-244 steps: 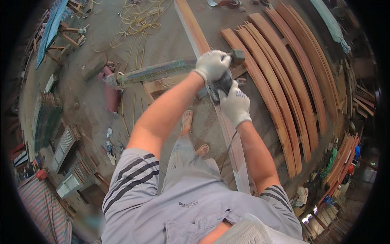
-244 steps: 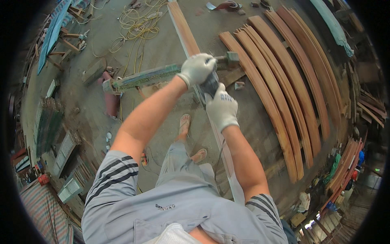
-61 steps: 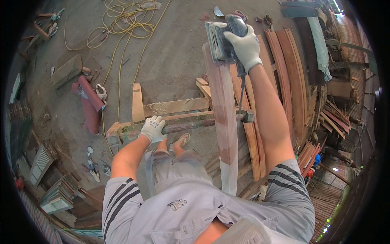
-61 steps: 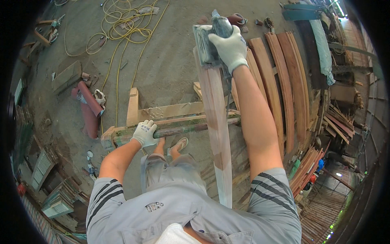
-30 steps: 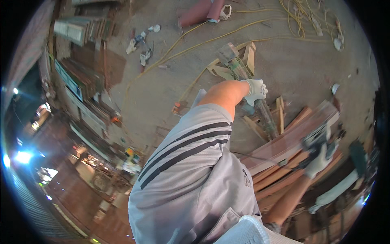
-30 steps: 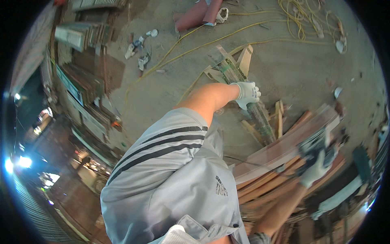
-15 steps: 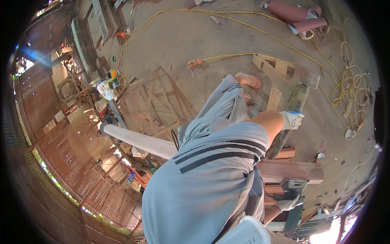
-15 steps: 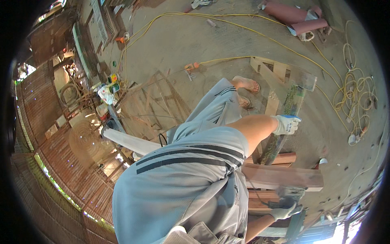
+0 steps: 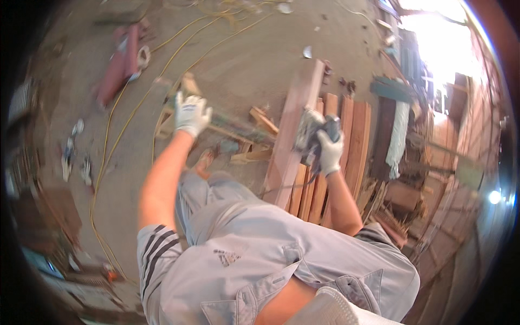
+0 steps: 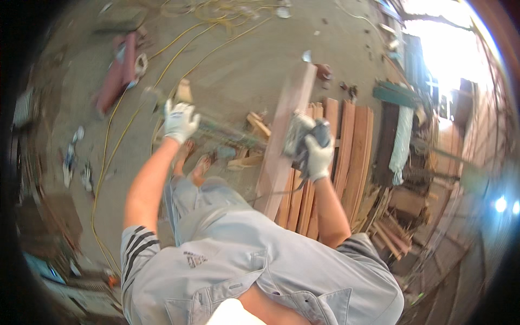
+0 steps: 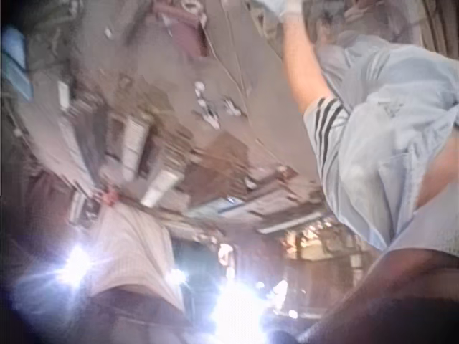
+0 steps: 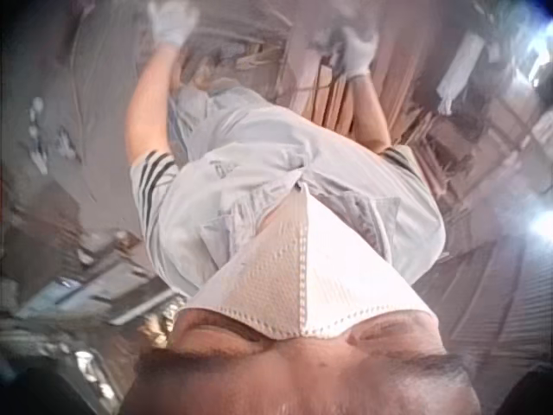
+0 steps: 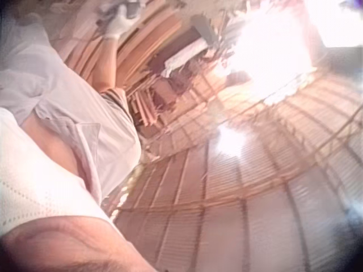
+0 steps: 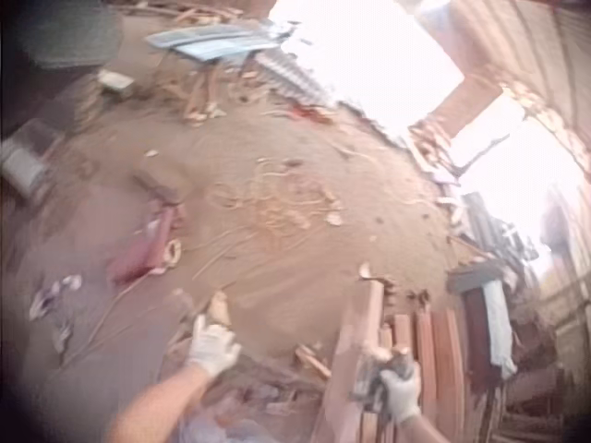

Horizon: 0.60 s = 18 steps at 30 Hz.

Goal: The person uses an electric sander to smooth the surface of a long, curved wooden plank. They move the sander along the length of the plank, flip it over to sand the other side, and then set the plank down.

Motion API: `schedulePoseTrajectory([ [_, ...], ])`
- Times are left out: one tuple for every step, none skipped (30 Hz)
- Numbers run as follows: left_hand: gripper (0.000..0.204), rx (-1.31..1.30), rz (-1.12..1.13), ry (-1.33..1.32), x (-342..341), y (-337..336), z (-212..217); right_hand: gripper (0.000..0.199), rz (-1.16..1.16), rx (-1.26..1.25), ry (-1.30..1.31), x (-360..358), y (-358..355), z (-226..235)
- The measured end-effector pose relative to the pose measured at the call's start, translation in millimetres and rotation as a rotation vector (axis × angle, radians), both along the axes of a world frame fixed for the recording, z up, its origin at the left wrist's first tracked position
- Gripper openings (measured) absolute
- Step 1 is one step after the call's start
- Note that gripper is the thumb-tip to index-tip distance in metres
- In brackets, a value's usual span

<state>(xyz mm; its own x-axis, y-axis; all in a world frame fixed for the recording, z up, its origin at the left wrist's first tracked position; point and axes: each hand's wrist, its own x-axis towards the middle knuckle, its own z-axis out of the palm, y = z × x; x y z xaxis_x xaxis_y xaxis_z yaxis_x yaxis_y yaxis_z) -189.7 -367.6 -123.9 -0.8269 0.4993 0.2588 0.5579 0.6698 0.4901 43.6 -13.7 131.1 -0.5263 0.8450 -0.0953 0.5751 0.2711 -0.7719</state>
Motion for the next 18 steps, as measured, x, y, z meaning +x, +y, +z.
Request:
schedulePoseTrajectory([
  [0.036, -0.120, -0.062, -0.151, -28, 6, -8, 0.070, -0.006, 0.054, -0.029, 21, -7, -2],
  [0.037, -0.268, -0.118, -0.309, -45, 11, -9, 0.074, -0.035, 0.065, -0.036, 46, -13, -9],
  [0.040, -0.330, -0.090, -0.411, -55, 12, -4, 0.075, -0.056, 0.079, -0.067, 71, -28, -10],
  [0.044, -0.396, -0.052, -0.514, -67, 18, 0, 0.076, -0.071, 0.089, -0.100, 78, -37, -9],
  [0.045, -0.435, -0.053, -0.507, -74, 23, -3, 0.076, -0.099, 0.058, -0.110, 73, -38, -7],
  [0.046, -0.479, -0.049, -0.503, -74, 21, -10, 0.076, -0.122, 0.022, -0.124, 60, -47, 4],
  [0.047, -0.523, -0.049, -0.505, -72, 22, -13, 0.077, -0.147, -0.014, -0.143, 53, -48, 10],
  [0.047, -0.519, -0.063, -0.508, -72, 24, -15, 0.075, -0.105, 0.039, -0.104, 47, -37, 7],
  [0.047, -0.522, -0.082, -0.516, -72, 27, -12, 0.074, -0.067, 0.087, -0.071, 35, -19, -1],
  [0.047, -0.535, -0.101, -0.526, -72, 28, -10, 0.073, -0.031, 0.125, -0.040, 24, -1, -10],
  [0.045, -0.528, -0.084, -0.552, -73, 26, -11, 0.070, -0.010, 0.093, -0.024, 4, 15, -13],
  [0.045, -0.529, -0.088, -0.521, -73, 22, -14, 0.068, 0.007, 0.064, -0.004, -21, 29, -12],
  [0.044, -0.525, -0.085, -0.486, -71, 18, -19, 0.067, 0.018, 0.062, -0.015, -46, 42, -10],
  [0.044, -0.515, -0.081, -0.451, -71, 16, -20, 0.066, 0.031, 0.063, -0.025, -70, 56, -8],
  [0.043, -0.520, -0.087, -0.465, -70, 19, -16, 0.068, 0.032, 0.123, -0.063, -89, 71, -7],
  [0.043, -0.525, -0.096, -0.475, -71, 18, -16, 0.071, 0.038, 0.179, -0.099, -108, 86, -10],
  [0.042, -0.528, -0.100, -0.480, -72, 17, -18, 0.074, 0.036, 0.199, -0.133, -126, 103, -12],
  [0.042, -0.530, -0.099, -0.485, -74, 16, -18, 0.077, 0.038, 0.219, -0.166, -145, 119, -14],
])
